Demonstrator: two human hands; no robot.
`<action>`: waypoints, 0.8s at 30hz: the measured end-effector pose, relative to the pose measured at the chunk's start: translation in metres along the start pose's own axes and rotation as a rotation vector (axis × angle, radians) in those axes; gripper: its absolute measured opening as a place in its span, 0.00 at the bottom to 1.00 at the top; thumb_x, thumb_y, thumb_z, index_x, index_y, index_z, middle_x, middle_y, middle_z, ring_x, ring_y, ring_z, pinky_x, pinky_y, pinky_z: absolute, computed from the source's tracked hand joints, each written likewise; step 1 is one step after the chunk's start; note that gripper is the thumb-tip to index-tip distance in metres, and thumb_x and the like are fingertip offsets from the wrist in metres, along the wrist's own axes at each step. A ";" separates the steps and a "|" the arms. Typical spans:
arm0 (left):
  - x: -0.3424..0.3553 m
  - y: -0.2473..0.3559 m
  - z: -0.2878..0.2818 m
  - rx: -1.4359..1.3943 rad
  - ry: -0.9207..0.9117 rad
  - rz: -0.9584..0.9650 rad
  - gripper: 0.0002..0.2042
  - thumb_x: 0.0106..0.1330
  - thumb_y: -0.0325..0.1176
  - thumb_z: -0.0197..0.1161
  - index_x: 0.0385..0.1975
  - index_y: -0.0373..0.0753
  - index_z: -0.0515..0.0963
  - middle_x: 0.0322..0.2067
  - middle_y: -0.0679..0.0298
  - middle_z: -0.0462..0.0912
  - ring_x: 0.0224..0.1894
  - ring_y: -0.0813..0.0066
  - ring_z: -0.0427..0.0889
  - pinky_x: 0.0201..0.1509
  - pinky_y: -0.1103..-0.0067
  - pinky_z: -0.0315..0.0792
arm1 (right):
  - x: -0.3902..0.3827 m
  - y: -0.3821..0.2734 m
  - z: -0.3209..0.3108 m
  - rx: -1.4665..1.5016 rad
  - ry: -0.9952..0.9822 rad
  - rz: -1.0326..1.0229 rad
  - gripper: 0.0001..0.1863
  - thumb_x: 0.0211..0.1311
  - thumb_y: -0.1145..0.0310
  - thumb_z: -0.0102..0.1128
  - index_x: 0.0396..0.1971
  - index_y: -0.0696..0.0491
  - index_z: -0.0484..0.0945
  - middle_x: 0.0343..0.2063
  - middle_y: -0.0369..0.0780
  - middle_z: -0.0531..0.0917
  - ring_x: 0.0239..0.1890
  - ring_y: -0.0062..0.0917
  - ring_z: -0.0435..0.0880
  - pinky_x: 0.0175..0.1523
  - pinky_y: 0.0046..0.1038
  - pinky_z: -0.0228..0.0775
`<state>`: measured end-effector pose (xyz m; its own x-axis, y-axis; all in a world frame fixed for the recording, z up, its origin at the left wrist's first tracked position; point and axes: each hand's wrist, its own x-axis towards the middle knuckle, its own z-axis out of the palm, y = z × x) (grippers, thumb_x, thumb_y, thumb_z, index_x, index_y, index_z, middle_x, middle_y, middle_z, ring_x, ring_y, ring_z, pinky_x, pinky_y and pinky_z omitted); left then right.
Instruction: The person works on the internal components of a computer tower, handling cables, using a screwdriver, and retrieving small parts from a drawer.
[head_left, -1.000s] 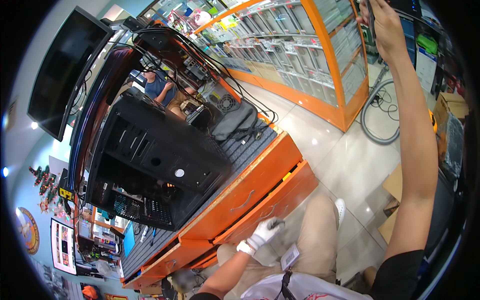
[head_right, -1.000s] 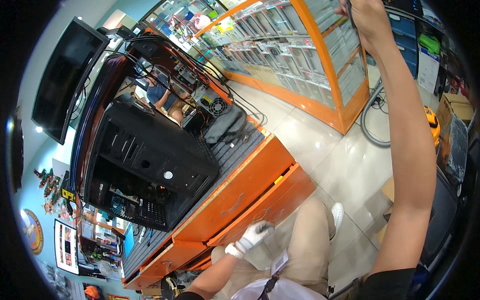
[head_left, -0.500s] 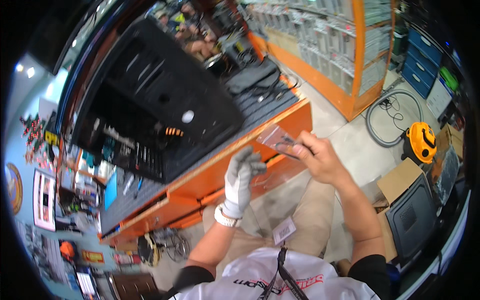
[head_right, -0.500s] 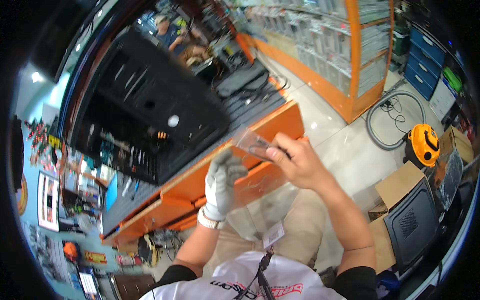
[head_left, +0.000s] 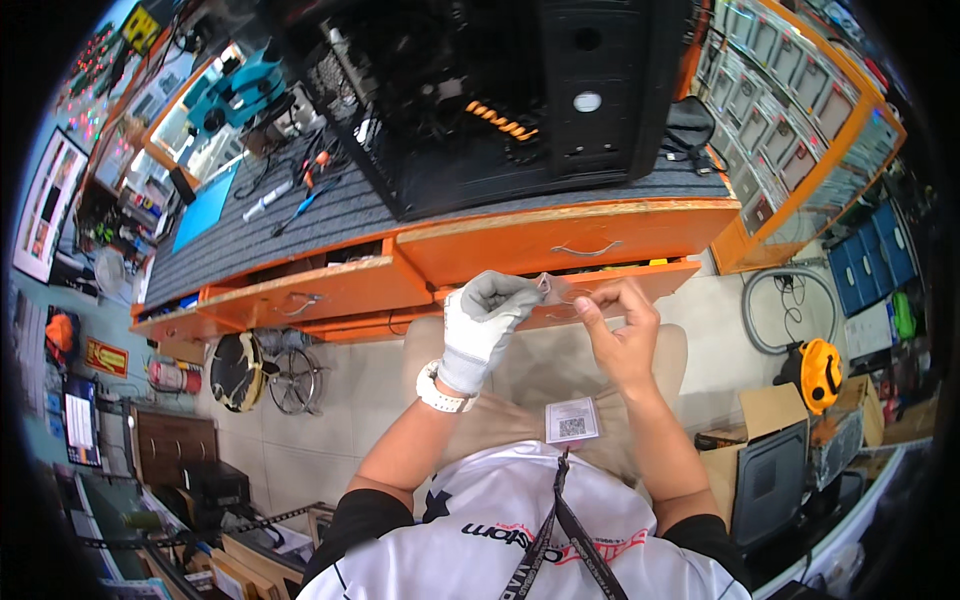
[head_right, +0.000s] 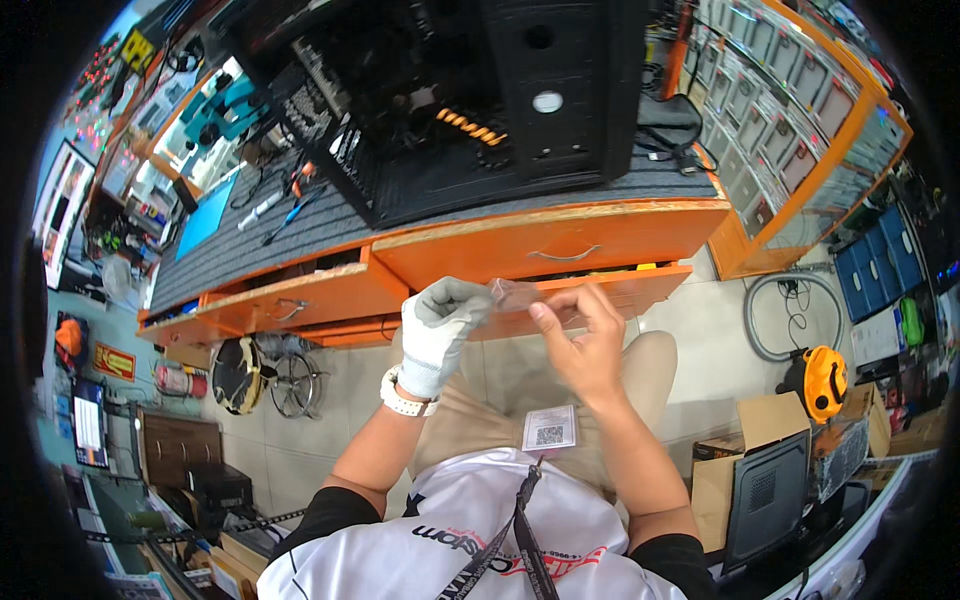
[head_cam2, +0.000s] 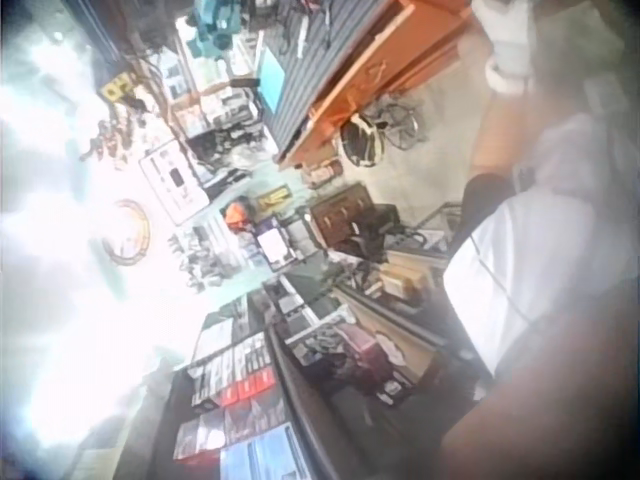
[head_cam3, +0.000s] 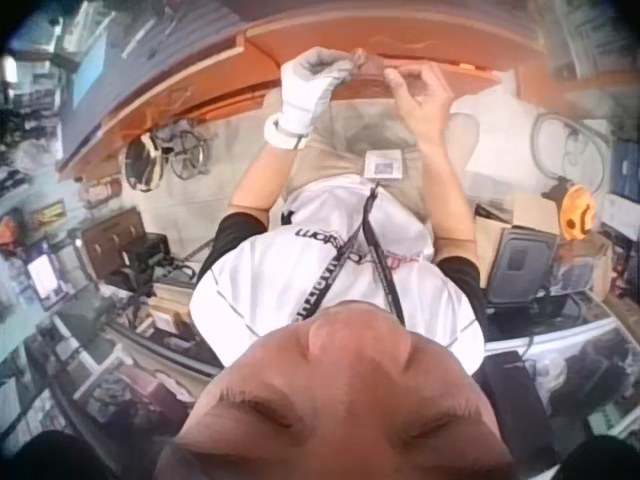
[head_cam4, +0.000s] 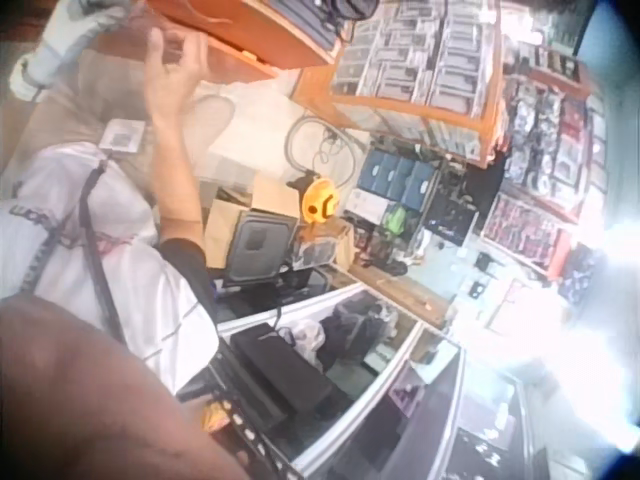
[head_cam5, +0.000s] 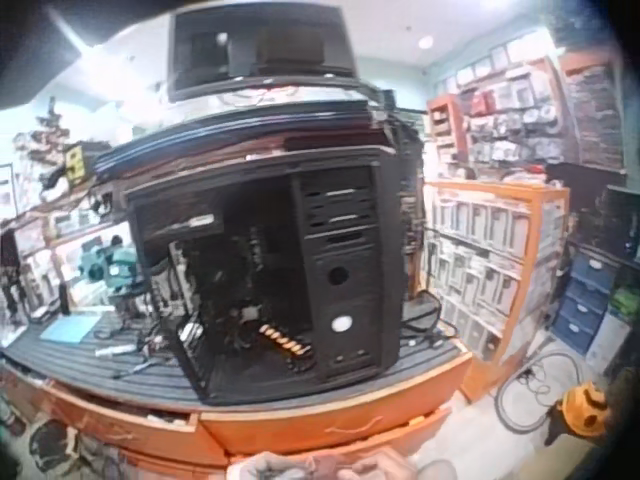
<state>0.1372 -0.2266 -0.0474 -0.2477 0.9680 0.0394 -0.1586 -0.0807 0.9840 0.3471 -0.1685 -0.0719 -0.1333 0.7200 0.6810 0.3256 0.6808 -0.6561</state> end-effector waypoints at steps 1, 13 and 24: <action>-0.005 0.001 -0.009 -0.037 0.022 0.022 0.07 0.75 0.24 0.78 0.47 0.31 0.89 0.42 0.63 0.94 0.40 0.83 0.87 0.47 0.82 0.84 | -0.010 -0.007 0.016 0.302 -0.082 0.282 0.13 0.73 0.65 0.81 0.41 0.59 0.89 0.35 0.37 0.92 0.36 0.18 0.88 0.44 0.26 0.80; -0.039 -0.038 -0.136 -0.218 0.161 -0.106 0.06 0.76 0.24 0.75 0.45 0.32 0.85 0.39 0.63 0.92 0.39 0.82 0.89 0.44 0.81 0.86 | -0.038 -0.071 0.137 0.162 -0.338 0.225 0.05 0.64 0.74 0.78 0.38 0.57 0.91 0.31 0.36 0.92 0.32 0.22 0.87 0.46 0.29 0.82; -0.058 -0.035 -0.217 -0.748 0.113 0.144 0.08 0.85 0.29 0.62 0.56 0.36 0.77 0.50 0.64 0.89 0.47 0.76 0.90 0.59 0.69 0.91 | -0.071 -0.051 0.172 1.148 -0.612 1.159 0.24 0.83 0.57 0.69 0.70 0.53 0.82 0.63 0.42 0.85 0.53 0.33 0.91 0.57 0.43 0.90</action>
<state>-0.0505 -0.3310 -0.1214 -0.4041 0.9092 0.1005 -0.7118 -0.3816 0.5897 0.1790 -0.2317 -0.1429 -0.7243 0.6200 -0.3016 -0.2368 -0.6345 -0.7357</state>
